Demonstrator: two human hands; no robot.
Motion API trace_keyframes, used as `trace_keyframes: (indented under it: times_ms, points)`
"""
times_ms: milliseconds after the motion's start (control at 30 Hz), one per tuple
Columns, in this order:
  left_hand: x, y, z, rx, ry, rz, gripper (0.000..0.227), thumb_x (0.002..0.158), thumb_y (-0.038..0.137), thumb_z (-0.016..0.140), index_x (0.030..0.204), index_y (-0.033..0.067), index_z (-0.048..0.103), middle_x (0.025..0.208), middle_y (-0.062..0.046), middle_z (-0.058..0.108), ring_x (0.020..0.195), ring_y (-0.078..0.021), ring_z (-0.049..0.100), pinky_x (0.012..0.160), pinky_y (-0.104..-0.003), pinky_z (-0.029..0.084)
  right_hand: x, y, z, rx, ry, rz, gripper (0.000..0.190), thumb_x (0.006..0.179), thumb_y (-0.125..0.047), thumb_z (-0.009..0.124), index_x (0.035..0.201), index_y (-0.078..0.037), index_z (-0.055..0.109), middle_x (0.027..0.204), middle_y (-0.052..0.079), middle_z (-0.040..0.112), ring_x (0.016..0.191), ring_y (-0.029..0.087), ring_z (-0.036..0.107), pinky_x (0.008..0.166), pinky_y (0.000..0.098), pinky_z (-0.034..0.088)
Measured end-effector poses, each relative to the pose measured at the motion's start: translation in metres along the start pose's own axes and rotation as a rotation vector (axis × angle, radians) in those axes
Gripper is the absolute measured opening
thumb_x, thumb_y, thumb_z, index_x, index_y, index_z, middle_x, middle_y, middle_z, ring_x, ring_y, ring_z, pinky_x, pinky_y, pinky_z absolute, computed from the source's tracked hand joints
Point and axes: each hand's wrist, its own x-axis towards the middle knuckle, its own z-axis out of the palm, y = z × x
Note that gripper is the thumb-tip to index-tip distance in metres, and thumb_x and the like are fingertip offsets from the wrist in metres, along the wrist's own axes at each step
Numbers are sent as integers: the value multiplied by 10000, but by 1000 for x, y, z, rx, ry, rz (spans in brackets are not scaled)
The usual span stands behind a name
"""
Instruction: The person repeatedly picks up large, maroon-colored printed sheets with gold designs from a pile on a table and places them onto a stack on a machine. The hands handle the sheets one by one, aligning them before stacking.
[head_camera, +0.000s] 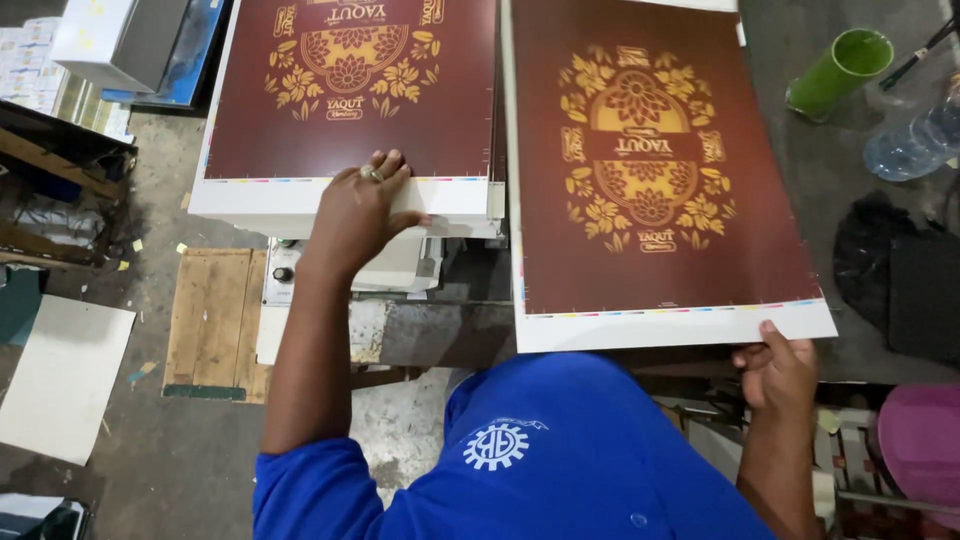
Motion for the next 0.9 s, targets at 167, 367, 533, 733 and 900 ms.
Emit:
trace_keyframes:
  times_ms: [167, 367, 533, 733, 900]
  points:
    - [4, -14, -14, -169, 51, 66, 581, 823, 452, 792, 1224, 36, 736, 1293, -152, 709, 1151, -320, 687, 939, -437, 555, 5, 15, -32, -39, 21, 4, 231, 1085, -108, 606, 1312, -88, 564, 1069, 57, 680, 803, 167, 648, 562, 324, 472]
    - [4, 10, -35, -36, 249, 57, 95, 1031, 166, 708, 1057, 90, 759, 891, -106, 744, 706, -247, 735, 628, -404, 570, 5, 16, -12, -167, 13, 3, 255, 1088, -108, 586, 1340, -87, 547, 1079, 75, 677, 815, 181, 665, 557, 332, 490]
    - [0, 24, -27, 7, 449, 48, 131, 988, 183, 744, 890, 109, 698, 622, -62, 651, 551, -247, 649, 512, -403, 495, 46, 28, 23, -143, -32, -24, 293, 1083, -112, 579, 1365, -79, 507, 1102, 81, 689, 822, 188, 700, 532, 303, 495]
    - [-10, 27, -9, 114, 238, 137, 244, 983, 302, 716, 1016, 62, 688, 828, -108, 744, 667, -227, 717, 553, -375, 539, 122, 18, 69, -257, -102, -31, 296, 1116, -138, 534, 1389, -33, 493, 1104, 111, 692, 827, 202, 721, 547, 290, 510]
    - [-15, 21, -15, 92, 222, 14, 148, 1005, 100, 663, 1131, 43, 715, 832, -114, 754, 699, -232, 728, 569, -379, 543, 153, 4, 101, -262, -134, 53, 396, 1155, -250, 506, 1460, -10, 424, 1163, 138, 707, 895, 211, 754, 581, 288, 564]
